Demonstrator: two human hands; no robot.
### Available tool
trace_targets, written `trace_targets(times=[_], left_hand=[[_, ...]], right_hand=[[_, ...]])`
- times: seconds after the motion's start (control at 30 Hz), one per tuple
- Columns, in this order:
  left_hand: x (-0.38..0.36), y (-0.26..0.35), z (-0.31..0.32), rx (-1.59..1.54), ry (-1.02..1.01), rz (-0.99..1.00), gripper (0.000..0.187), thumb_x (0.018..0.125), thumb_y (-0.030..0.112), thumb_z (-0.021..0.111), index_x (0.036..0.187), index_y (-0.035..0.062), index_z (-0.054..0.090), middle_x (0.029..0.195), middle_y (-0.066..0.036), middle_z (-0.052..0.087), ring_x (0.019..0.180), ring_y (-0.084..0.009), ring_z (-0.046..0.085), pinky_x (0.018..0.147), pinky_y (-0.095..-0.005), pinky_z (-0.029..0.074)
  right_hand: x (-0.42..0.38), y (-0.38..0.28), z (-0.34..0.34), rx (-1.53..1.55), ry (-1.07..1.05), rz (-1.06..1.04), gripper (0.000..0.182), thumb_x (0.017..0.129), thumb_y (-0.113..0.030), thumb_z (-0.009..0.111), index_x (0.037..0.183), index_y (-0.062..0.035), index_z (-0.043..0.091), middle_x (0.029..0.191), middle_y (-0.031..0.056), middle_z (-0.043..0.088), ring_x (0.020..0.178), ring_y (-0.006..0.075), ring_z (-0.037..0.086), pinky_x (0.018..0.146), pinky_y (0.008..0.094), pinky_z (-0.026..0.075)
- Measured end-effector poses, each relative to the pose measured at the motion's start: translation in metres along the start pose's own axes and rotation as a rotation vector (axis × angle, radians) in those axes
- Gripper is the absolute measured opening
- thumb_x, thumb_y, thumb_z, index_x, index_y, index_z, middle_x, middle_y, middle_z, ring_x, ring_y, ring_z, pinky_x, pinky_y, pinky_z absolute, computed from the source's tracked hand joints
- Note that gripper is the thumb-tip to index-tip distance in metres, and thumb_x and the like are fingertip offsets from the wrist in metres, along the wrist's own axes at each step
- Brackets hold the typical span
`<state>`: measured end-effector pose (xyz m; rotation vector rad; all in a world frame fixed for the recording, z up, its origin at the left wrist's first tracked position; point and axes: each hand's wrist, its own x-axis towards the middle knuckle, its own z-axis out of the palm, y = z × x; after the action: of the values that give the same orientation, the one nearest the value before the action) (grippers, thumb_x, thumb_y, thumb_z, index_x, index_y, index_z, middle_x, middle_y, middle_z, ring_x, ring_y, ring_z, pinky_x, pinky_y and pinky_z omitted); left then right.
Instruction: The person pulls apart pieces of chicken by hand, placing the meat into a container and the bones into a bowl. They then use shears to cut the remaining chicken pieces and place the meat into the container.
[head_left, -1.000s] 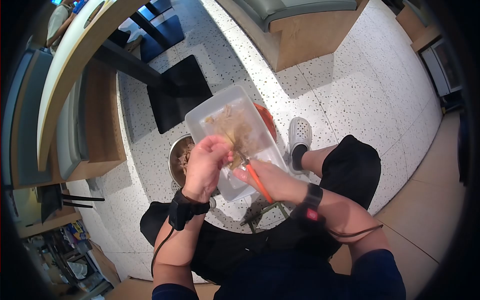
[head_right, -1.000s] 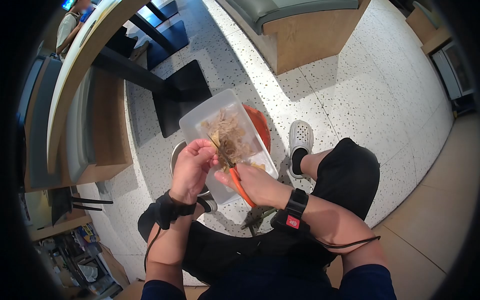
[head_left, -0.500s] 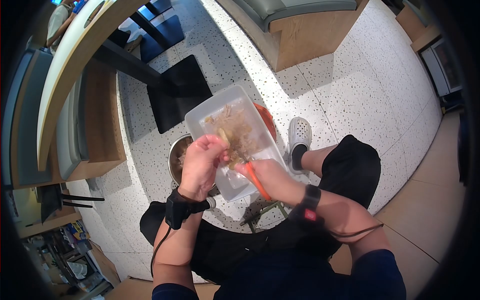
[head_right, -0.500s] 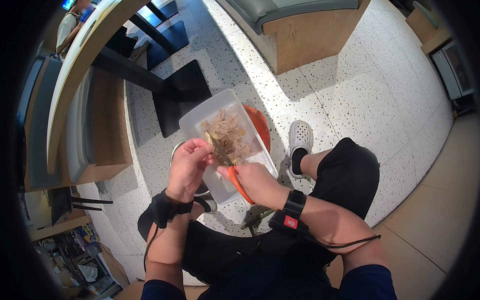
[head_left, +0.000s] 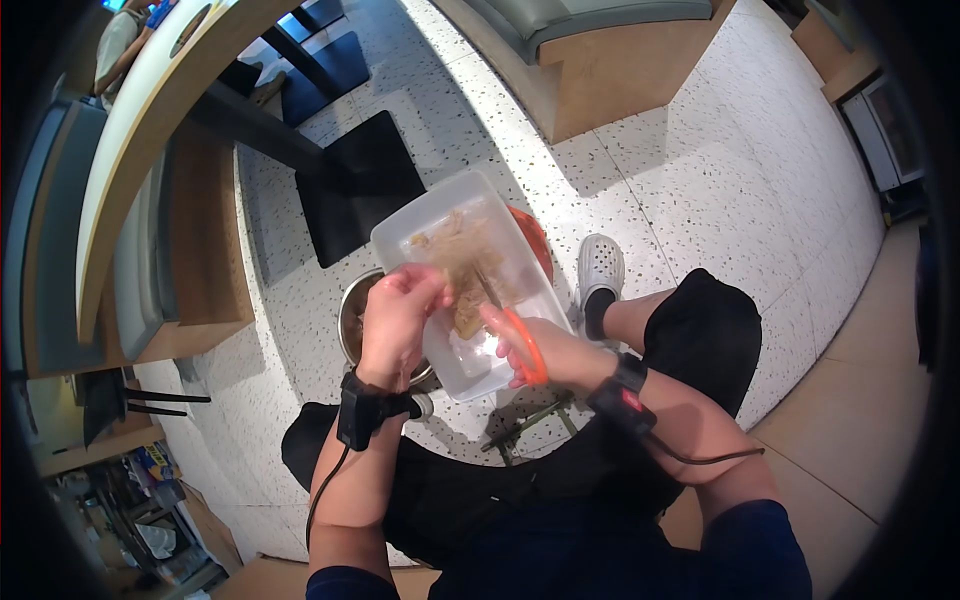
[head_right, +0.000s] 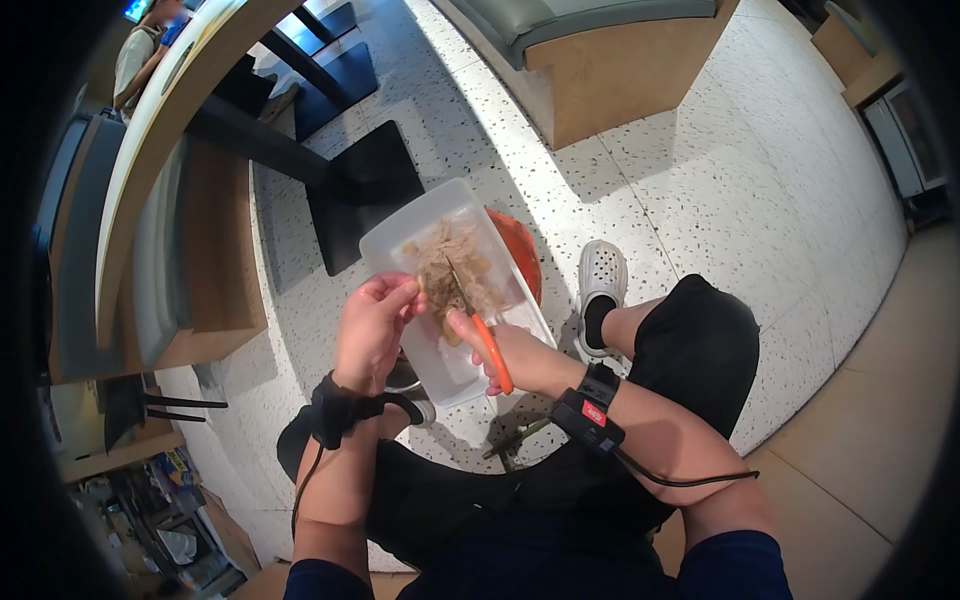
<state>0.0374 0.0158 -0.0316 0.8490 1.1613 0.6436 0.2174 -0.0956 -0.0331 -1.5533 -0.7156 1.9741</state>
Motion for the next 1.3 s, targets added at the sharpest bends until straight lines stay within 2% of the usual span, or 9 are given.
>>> trace_targets(times=[0.1, 0.17, 0.3, 0.4, 0.53, 0.8, 0.97, 1.13, 1.3], left_hand=[[0.012, -0.009, -0.006, 0.16, -0.052, 0.056, 0.019, 0.094, 0.002, 0.066, 0.11, -0.0072, 0.066, 0.09, -0.009, 0.069, 0.073, -0.0159, 0.063, 0.071, -0.0276, 0.051], [0.012, -0.014, -0.003, 0.68, -0.052, 0.172, 0.024, 0.093, 0.004, 0.065, 0.114, -0.0085, 0.068, 0.088, -0.011, 0.072, 0.072, -0.0153, 0.063, 0.069, -0.0272, 0.052], [0.016, -0.047, 0.01, 1.053, -0.248, 0.456, 0.021, 0.083, 0.007, 0.071, 0.102, -0.0016, 0.072, 0.086, -0.016, 0.074, 0.077, -0.0332, 0.071, 0.072, -0.0402, 0.055], [0.019, -0.067, 0.03, 1.304, -0.468, 0.411, 0.013, 0.085, 0.013, 0.067, 0.089, 0.002, 0.073, 0.09, -0.021, 0.07, 0.088, -0.038, 0.07, 0.078, -0.0465, 0.055], [0.015, -0.1, 0.039, 1.5, -0.475, 0.445, 0.013, 0.084, 0.01, 0.064, 0.093, 0.0086, 0.074, 0.103, -0.018, 0.067, 0.093, -0.0367, 0.069, 0.08, -0.0468, 0.057], [0.005, -0.045, 0.029, 1.089, -0.361, 0.409, 0.014, 0.086, 0.007, 0.068, 0.098, 0.0008, 0.071, 0.091, -0.02, 0.069, 0.084, -0.0347, 0.069, 0.075, -0.0422, 0.055], [-0.016, -0.012, 0.011, 0.772, -0.162, 0.27, 0.018, 0.089, 0.008, 0.073, 0.104, -0.0017, 0.07, 0.082, -0.013, 0.068, 0.073, -0.0229, 0.068, 0.068, -0.0332, 0.052], [-0.029, -0.006, 0.013, 0.707, -0.215, 0.354, 0.019, 0.092, 0.003, 0.07, 0.11, -0.0021, 0.069, 0.091, -0.01, 0.069, 0.077, -0.0158, 0.07, 0.07, -0.0288, 0.055], [-0.032, -0.009, 0.015, 0.256, -0.334, 0.159, 0.024, 0.094, 0.002, 0.069, 0.117, -0.0044, 0.067, 0.101, -0.008, 0.072, 0.085, -0.0129, 0.069, 0.077, -0.0268, 0.057]], right_hand=[[0.002, 0.001, -0.011, 0.08, -0.081, 0.044, 0.093, 0.087, -0.088, 0.041, 0.096, 0.0033, 0.057, 0.064, 0.005, 0.049, 0.05, 0.0141, 0.055, 0.054, 0.0296, 0.054], [-0.003, -0.007, -0.018, 0.114, -0.064, 0.003, 0.091, 0.088, -0.086, 0.041, 0.095, 0.0033, 0.057, 0.063, 0.0048, 0.049, 0.049, 0.0141, 0.054, 0.054, 0.0295, 0.054], [-0.023, -0.026, -0.033, 0.146, -0.061, -0.034, 0.085, 0.092, -0.082, 0.043, 0.092, 0.0017, 0.058, 0.06, 0.0042, 0.049, 0.047, 0.0138, 0.054, 0.056, 0.0294, 0.055], [-0.03, -0.032, -0.042, 0.187, -0.045, -0.087, 0.08, 0.094, -0.079, 0.043, 0.086, -0.0003, 0.057, 0.058, 0.0037, 0.05, 0.046, 0.0131, 0.053, 0.056, 0.0288, 0.056], [-0.036, -0.037, -0.047, 0.206, -0.01, -0.138, 0.079, 0.093, -0.078, 0.046, 0.083, -0.0012, 0.058, 0.06, 0.0038, 0.051, 0.048, 0.0117, 0.053, 0.056, 0.0266, 0.056], [-0.038, -0.04, -0.047, 0.181, 0.029, -0.134, 0.068, 0.103, -0.065, 0.04, 0.089, -0.0013, 0.061, 0.063, 0.0054, 0.054, 0.056, 0.0131, 0.056, 0.058, 0.027, 0.053], [-0.017, -0.02, -0.037, 0.267, 0.138, -0.192, 0.047, 0.1, -0.048, 0.06, 0.094, -0.0014, 0.06, 0.072, 0.0037, 0.057, 0.06, 0.0112, 0.057, 0.063, 0.0272, 0.054], [0.004, -0.005, -0.021, 0.086, 0.21, -0.399, 0.034, 0.094, -0.031, 0.071, 0.099, 0.0009, 0.06, 0.08, 0.0063, 0.064, 0.065, 0.0119, 0.062, 0.063, 0.0267, 0.053], [0.01, -0.002, -0.014, 0.042, 0.251, -0.45, 0.03, 0.091, -0.023, 0.074, 0.1, 0.0024, 0.059, 0.081, 0.0084, 0.066, 0.066, 0.013, 0.064, 0.061, 0.0267, 0.052]])
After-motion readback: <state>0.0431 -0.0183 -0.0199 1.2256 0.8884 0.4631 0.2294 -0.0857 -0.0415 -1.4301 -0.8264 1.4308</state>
